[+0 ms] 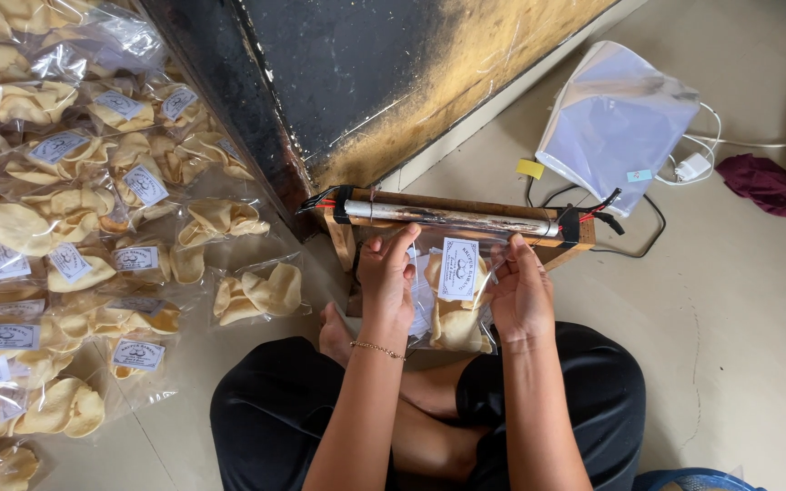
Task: Packaging snacks into plastic bags by inserting labels and sealing them with a manual heat sealer.
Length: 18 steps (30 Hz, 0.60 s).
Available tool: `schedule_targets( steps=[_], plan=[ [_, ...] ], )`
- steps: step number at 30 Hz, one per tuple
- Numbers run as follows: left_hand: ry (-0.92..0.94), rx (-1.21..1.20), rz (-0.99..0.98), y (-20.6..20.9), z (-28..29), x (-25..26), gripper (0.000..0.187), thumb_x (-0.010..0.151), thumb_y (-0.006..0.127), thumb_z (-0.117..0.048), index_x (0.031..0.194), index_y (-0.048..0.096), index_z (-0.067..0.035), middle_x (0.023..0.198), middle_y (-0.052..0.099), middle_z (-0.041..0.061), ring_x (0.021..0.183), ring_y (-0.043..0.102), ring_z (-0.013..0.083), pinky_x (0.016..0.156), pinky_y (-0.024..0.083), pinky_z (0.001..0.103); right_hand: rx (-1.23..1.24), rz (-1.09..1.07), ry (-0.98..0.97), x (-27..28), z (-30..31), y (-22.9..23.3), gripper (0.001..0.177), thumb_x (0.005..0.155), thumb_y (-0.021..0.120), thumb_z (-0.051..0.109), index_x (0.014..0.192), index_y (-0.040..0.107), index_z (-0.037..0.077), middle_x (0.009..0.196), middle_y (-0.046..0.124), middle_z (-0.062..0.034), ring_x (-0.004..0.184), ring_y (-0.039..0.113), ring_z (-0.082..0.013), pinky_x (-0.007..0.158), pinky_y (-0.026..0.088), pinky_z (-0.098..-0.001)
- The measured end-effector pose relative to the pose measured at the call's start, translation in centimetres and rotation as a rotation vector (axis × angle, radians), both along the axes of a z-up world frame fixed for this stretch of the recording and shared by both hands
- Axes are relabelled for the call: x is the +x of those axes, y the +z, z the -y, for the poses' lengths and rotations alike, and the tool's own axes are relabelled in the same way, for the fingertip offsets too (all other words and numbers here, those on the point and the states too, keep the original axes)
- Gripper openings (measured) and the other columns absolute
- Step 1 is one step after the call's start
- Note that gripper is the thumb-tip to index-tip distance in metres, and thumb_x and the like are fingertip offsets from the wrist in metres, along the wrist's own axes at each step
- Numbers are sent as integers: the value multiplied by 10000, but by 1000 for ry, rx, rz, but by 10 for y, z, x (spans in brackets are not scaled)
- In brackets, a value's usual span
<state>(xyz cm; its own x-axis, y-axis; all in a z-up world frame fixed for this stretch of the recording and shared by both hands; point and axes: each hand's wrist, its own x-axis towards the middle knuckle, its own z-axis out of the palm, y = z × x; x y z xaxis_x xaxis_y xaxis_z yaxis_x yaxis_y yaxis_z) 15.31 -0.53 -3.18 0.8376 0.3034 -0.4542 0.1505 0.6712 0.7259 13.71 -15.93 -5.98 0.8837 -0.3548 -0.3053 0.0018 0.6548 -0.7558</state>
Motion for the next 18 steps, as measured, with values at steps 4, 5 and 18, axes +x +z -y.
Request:
schedule_targets(
  steps=[4, 5, 18],
  plan=[
    [-17, 11, 1, -1, 0, 0, 620, 746, 918, -184, 985, 347, -231, 841, 565, -92, 665, 342, 49, 568, 283, 222, 7, -6, -5, -2, -2, 5, 91, 987, 703, 197, 922, 721, 135, 744, 645, 43, 804, 733, -117, 797, 567, -334],
    [-5, -3, 3, -2, 0, 0, 616, 746, 917, -169, 986, 353, -227, 824, 552, -91, 657, 342, 52, 567, 284, 221, 2, -1, 0, -2, -1, 4, 100, 992, 698, 200, 918, 716, 135, 747, 647, 38, 803, 733, -118, 794, 567, -338],
    [-105, 152, 156, 36, 5, -67, 570, 869, 848, -239, 1020, 299, -211, 869, 572, -81, 750, 398, 77, 720, 327, 300, -158, 296, 52, -59, 0, 21, 168, 1082, 526, 180, 924, 534, 123, 851, 579, 15, 915, 652, -138, 852, 497, -324]
  ],
)
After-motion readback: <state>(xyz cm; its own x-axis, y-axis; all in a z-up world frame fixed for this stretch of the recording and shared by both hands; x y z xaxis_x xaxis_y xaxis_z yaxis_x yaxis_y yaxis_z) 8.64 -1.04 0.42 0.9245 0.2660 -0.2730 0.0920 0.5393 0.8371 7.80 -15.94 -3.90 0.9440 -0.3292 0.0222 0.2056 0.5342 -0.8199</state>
